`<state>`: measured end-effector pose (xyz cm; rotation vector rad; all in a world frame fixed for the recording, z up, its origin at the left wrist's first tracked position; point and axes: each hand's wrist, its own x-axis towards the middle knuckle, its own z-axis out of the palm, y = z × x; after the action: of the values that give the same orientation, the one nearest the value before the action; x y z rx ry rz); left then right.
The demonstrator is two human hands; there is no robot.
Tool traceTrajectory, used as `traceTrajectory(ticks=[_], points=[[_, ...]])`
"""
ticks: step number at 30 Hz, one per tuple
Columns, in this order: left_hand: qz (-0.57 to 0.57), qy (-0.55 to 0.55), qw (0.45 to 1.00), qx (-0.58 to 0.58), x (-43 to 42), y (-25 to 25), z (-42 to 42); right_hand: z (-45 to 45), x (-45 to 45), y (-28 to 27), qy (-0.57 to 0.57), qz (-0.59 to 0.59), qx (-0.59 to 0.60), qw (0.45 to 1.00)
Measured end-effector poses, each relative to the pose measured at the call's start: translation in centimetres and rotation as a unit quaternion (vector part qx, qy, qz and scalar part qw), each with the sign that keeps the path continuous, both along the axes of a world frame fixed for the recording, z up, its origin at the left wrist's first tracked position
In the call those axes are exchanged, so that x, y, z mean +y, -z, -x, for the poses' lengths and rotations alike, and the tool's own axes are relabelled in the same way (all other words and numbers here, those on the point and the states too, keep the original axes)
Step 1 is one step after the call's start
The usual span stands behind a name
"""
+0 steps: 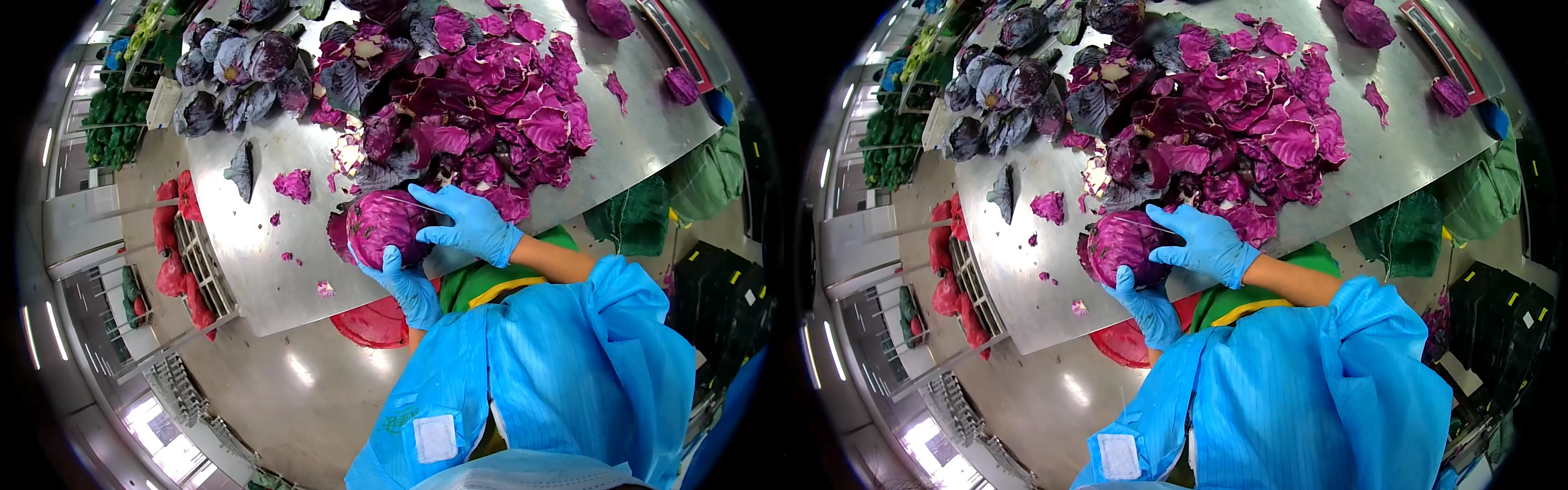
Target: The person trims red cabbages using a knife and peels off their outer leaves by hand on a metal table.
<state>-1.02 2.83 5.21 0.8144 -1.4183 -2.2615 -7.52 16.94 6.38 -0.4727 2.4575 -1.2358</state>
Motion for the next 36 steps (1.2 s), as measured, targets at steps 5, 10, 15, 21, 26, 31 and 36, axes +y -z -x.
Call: traceTrajectory(ticks=[5,10,15,21,26,31,36], points=[[-0.049,-0.018,0.999,0.008,0.2,-0.3,0.2,-0.4,-0.8,4.0,0.067,0.133,0.141,0.979],[-0.207,-0.019,0.978,0.023,-2.3,1.9,-0.5,0.4,0.7,4.5,0.084,0.089,0.07,0.99],[-0.421,0.033,0.905,0.063,-6.1,2.1,-2.7,3.8,5.9,4.4,0.165,0.075,0.148,0.972],[0.032,0.205,0.978,-0.008,-9.6,-0.4,-1.9,11.5,11.4,0.2,0.347,0.035,0.35,0.87],[0.543,0.351,0.762,0.033,-7.1,-4.0,1.8,7.4,9.8,-4.2,0.344,0.242,-0.024,0.907],[0.561,0.338,0.754,0.047,-5.6,-3.3,2.3,-0.2,8.5,-0.8,0.258,0.346,-0.252,0.866],[0.543,0.348,0.763,0.036,-5.6,-0.8,2.7,-7.6,8.4,2.7,0.189,0.329,-0.322,0.867]])
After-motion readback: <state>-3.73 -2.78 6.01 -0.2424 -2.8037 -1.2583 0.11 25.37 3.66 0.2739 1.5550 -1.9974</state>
